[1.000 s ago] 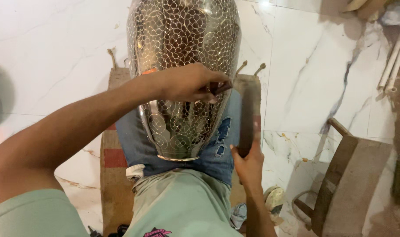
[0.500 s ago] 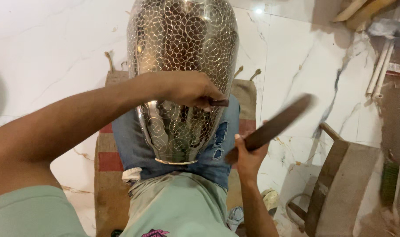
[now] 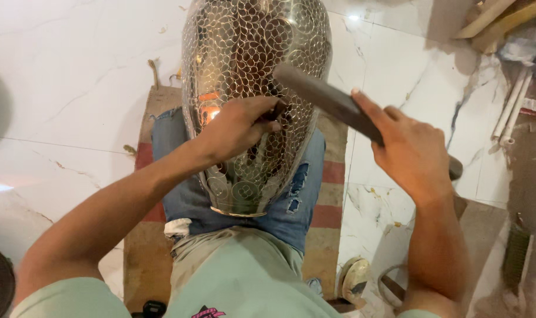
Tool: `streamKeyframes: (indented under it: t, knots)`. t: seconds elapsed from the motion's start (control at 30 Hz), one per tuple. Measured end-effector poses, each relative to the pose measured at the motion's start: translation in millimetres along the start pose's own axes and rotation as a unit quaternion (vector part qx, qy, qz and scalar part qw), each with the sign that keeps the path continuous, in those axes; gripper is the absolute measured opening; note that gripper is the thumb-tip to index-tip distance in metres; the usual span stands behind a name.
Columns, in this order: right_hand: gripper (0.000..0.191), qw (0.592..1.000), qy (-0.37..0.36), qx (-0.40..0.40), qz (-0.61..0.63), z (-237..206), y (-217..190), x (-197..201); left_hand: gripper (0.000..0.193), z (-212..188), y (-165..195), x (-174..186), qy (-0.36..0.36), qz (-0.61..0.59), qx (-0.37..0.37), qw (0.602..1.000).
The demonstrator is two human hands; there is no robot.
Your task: The person sits on the floor with a large brass vase held between their legs and engraves a decorative pattern onto its surface. They hold a chisel against the metal with one hand and strike it with a wooden mallet in the other, working across different areas of the vase, then reposition the vase and continue chiseling.
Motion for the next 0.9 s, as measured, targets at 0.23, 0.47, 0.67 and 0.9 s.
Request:
streamKeyframes:
  t: [0.23,0.47,0.67,0.9]
  knots:
    - [0.072,0.985,0.082,0.146,0.04,4.3,-47.0,30.3,0.032,-15.9,-3.8,3.4,0.07,-0.023,0.052,0.996]
    - [0.083,0.986,-0.048,0.077,-0.139,13.8,-37.6,3.0,0.032,-38.0,-7.5,-2.9,0.261,-0.08,0.09,0.958]
    - [0.09,0.974,-0.102,0.116,-0.164,33.3,-57.1,13.0,0.029,-50.3,-20.7,-22.0,0.356,-0.131,0.111,0.919]
    - [0.09,0.956,-0.018,0.27,-0.113,42.5,-104.4,53.5,0.021,-50.2,-27.2,-23.0,0.351,-0.071,0.179,0.916]
Point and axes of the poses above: each hand's wrist, its own z-axis towards the middle knuckle, its own x-axis out of the back of the hand, y = z × x, the point moved 8 cm from there along z, towards the middle knuckle, and after that the axes turned 4 degrees about x, right-handed, at the moved point
